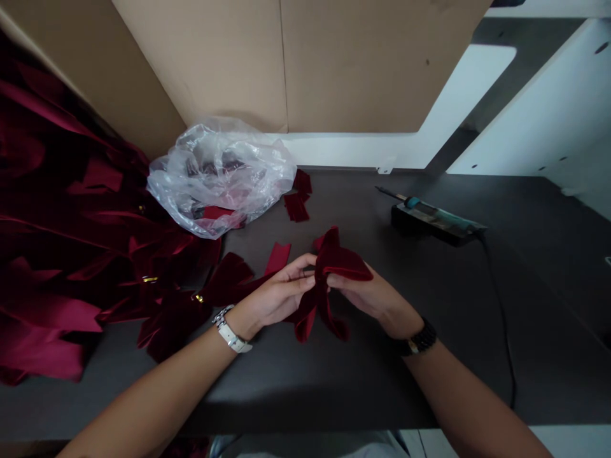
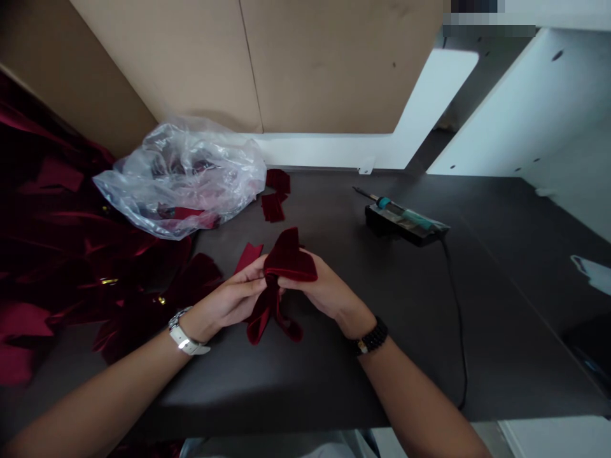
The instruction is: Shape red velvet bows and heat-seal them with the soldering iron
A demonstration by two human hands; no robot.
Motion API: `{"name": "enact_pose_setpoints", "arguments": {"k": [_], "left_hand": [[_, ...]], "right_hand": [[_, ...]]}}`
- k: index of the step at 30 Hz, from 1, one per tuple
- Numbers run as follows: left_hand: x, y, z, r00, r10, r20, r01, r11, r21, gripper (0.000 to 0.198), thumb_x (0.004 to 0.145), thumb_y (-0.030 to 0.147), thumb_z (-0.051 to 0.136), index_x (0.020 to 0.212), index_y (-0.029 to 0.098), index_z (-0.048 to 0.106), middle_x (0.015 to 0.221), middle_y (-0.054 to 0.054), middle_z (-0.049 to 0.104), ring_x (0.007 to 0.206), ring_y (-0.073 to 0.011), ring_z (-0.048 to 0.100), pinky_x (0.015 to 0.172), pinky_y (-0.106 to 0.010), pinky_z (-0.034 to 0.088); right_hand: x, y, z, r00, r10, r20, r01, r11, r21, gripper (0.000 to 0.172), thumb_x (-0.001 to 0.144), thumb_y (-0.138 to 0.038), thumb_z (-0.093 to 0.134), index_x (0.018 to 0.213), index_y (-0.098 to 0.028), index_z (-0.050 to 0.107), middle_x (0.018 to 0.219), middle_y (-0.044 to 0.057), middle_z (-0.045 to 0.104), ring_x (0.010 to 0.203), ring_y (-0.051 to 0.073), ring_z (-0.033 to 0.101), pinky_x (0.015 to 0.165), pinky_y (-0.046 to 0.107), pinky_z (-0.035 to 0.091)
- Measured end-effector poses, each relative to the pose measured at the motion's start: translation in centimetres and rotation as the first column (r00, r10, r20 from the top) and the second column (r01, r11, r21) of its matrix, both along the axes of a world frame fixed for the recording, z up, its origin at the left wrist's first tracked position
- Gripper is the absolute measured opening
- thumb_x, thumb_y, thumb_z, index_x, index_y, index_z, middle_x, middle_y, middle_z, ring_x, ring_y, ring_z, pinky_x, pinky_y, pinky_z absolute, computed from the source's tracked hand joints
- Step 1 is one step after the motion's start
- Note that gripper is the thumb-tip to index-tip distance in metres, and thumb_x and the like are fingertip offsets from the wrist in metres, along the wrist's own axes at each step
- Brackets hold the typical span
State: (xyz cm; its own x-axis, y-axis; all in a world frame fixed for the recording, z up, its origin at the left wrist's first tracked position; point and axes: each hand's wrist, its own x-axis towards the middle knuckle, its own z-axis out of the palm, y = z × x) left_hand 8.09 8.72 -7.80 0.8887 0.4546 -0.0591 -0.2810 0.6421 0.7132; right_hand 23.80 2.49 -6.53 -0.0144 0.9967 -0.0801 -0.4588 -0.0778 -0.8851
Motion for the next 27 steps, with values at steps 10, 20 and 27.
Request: {"name": "enact_pose_setpoints", "arguments": {"k": [10, 20, 27], "left_hand": [[-0.4, 0.7, 0.4, 0.996, 0.008, -0.094, 0.014, 0.973, 0.229, 0.017, 0.074, 0.027, 0.076, 0.089, 0.021, 0.071, 0.080, 0.000, 0.063, 0.071, -0.0104, 0.056, 0.071, -0.022, 0.044], [-0.4, 1.2, 1.7, 0.996, 0.028, -0.087, -0.023, 0.998, 0.054, 0.036, 0.076, 0.050, 0.061, 0.082, 0.017, 0.072, 0.079, -0.004, 0.062, 0.078, -0.0195, 0.057, 0.076, -0.031, 0.045], [-2.1, 2.9, 3.4, 0.984, 0.158, -0.085, -0.088, 0.838, 0.539, 0.075, 0.086, 0.071, 0.030, 0.031, 0.022, 0.044, 0.038, -0.003, 0.043, 0.054, -0.0173, 0.051, 0.083, -0.037, 0.041]], "right_hand": [[0.6, 0.0, -0.4, 0.994, 0.083, 0.071, -0.088, 0.994, 0.071, 0.021, 0.063, -0.029, 0.085, 0.080, -0.025, 0.073, 0.072, -0.005, 0.067, 0.065, 0.010, 0.059, 0.071, 0.023, 0.049], [1.3, -0.1, 0.3, 0.885, 0.243, 0.398, -0.275, 0.961, 0.023, 0.026, 0.074, -0.024, 0.074, 0.099, -0.021, 0.069, 0.097, 0.003, 0.070, 0.086, 0.017, 0.064, 0.080, 0.030, 0.049], [1.9, 0.7, -1.3, 0.710, -0.032, 0.703, -0.043, 0.995, 0.088, 0.015, 0.075, -0.029, 0.070, 0.071, -0.018, 0.061, 0.072, 0.002, 0.065, 0.070, 0.016, 0.059, 0.070, 0.029, 0.045]]}}
